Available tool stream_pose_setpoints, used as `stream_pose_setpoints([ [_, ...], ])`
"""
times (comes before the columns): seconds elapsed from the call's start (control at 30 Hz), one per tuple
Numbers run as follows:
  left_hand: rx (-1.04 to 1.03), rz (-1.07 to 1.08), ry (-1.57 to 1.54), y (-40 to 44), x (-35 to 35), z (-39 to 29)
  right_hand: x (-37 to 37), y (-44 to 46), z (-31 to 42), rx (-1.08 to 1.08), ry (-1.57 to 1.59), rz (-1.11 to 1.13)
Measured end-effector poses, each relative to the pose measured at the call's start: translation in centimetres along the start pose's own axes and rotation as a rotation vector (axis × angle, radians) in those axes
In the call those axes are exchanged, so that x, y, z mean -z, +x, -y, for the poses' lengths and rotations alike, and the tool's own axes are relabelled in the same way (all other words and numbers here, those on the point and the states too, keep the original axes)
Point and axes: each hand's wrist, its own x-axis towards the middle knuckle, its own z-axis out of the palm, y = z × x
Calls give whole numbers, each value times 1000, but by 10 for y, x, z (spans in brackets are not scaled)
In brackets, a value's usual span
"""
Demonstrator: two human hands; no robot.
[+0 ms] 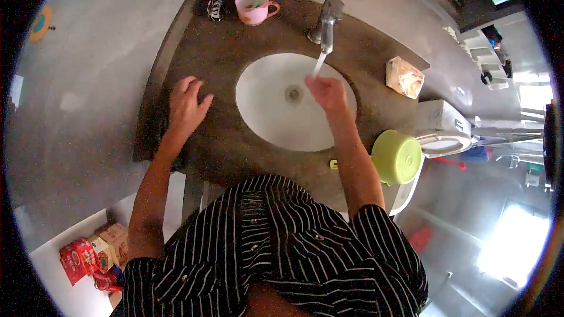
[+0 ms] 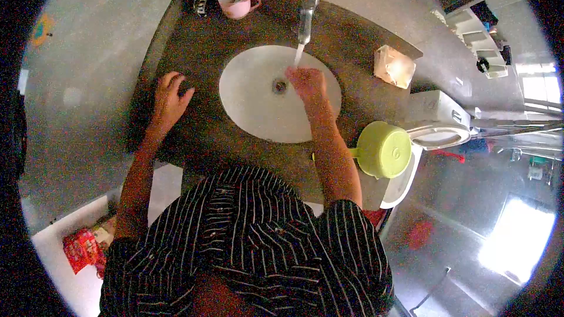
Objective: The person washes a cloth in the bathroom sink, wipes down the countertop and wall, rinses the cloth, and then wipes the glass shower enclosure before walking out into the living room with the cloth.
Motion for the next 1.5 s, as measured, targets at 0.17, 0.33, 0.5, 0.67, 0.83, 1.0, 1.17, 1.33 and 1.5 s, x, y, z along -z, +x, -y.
stream_pose_setpoints([
  [0.17, 293, 229, -588, 34, -74, -46, -31, 23, 15, -14, -917, -296],
  [0.33, 867, 470, -1166, 41, -143, -69, -29, 14, 30, -37, -529, -267],
  [0.5, 1039, 702, -1405, 55, -185, -81, -28, 5, -7, 140, -25, -93],
  [0.67, 857, 876, -1957, 75, -275, -114, -70, 11, -6, 0, 169, -150],
  [0.83, 332, 941, -1210, 97, -309, -170, -117, -22, 32, 968, -1059, -29],
  [1.0, -331, 739, -670, 111, -208, -168, -54, 5, 4, 632, -1280, -193],
  [1.17, -728, 714, 191, 114, -213, -115, -5, 45, -10, -54, -1436, -110],
  [1.33, -450, 640, -112, 102, -107, -78, -27, 59, 10, 31, -1249, -75],
  [1.5, -282, 395, -296, 61, -37, -42, -47, 25, 64, 184, -1502, 277],
])
